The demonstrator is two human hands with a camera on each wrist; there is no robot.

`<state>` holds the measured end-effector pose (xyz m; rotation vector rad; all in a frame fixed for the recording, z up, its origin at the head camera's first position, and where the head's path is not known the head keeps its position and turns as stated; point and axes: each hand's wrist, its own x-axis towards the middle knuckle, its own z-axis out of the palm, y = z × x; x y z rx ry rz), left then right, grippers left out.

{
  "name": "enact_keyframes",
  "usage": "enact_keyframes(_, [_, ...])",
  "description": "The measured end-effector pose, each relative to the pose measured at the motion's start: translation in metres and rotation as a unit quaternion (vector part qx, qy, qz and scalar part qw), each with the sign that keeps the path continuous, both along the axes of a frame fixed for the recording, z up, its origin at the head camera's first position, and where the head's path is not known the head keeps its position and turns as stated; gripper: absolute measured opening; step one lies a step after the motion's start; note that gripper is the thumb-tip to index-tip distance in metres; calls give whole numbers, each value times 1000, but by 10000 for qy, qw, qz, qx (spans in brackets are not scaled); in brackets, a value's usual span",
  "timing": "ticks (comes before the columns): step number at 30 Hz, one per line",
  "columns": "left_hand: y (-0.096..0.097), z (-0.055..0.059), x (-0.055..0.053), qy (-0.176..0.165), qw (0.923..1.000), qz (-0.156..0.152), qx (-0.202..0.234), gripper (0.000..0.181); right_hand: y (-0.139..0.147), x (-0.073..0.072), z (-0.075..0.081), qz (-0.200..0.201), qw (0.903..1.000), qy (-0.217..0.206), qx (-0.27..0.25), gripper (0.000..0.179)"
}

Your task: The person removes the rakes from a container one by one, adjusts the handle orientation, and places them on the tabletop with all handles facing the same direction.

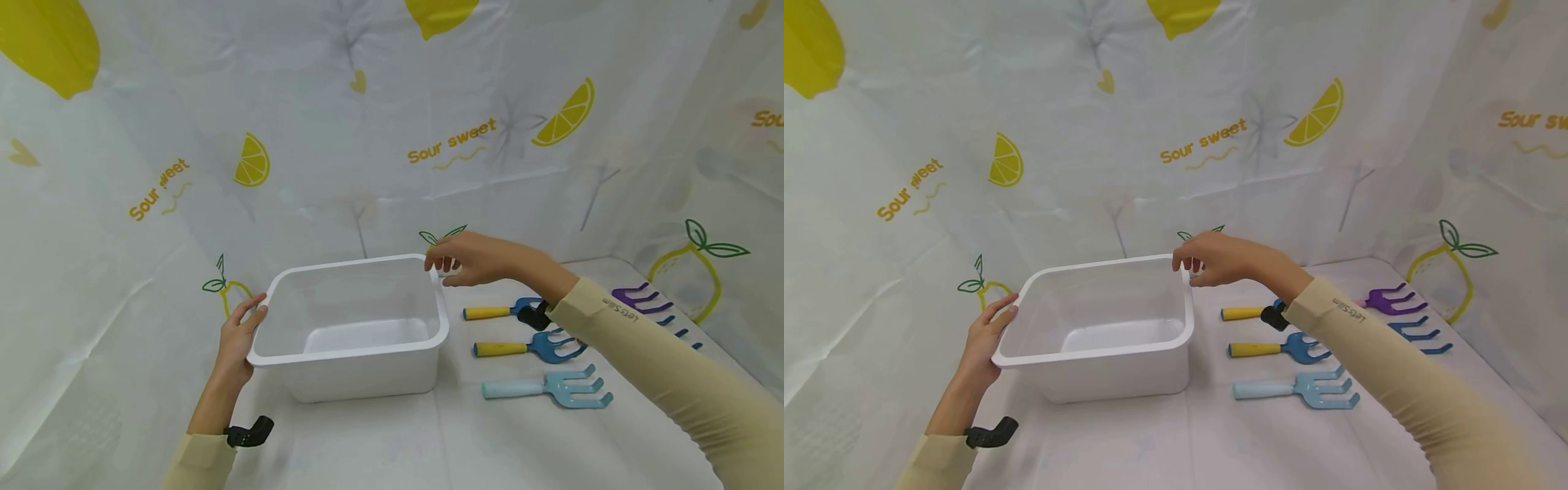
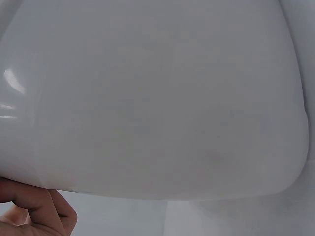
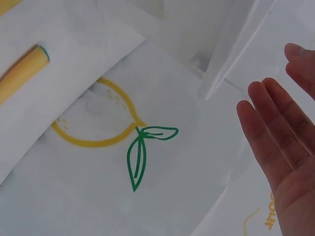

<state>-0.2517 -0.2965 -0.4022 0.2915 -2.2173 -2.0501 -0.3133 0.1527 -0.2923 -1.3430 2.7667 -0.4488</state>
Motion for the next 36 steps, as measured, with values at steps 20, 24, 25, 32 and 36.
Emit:
enact_keyframes(20, [0,0,-2,63,9999,-8,125,56,-60,-9,0,629,9979,-1,162,27])
enact_keyframes(24, [-1,-1,-3,32,9998,16,171,55,-70,-12,1,758,9968,11,237,27])
enact_keyframes(25, [-1,-1,-4,23,9998,10,182,55,-73,-13,1,787,9966,4,249,27])
enact_keyframes(32, [-1,0,-4,-32,9998,-25,171,53,-96,-16,3,955,9947,-2,373,29])
enact_keyframes(36, [0,1,-4,-65,9998,-28,199,53,-109,-20,3,982,9939,-116,486,30])
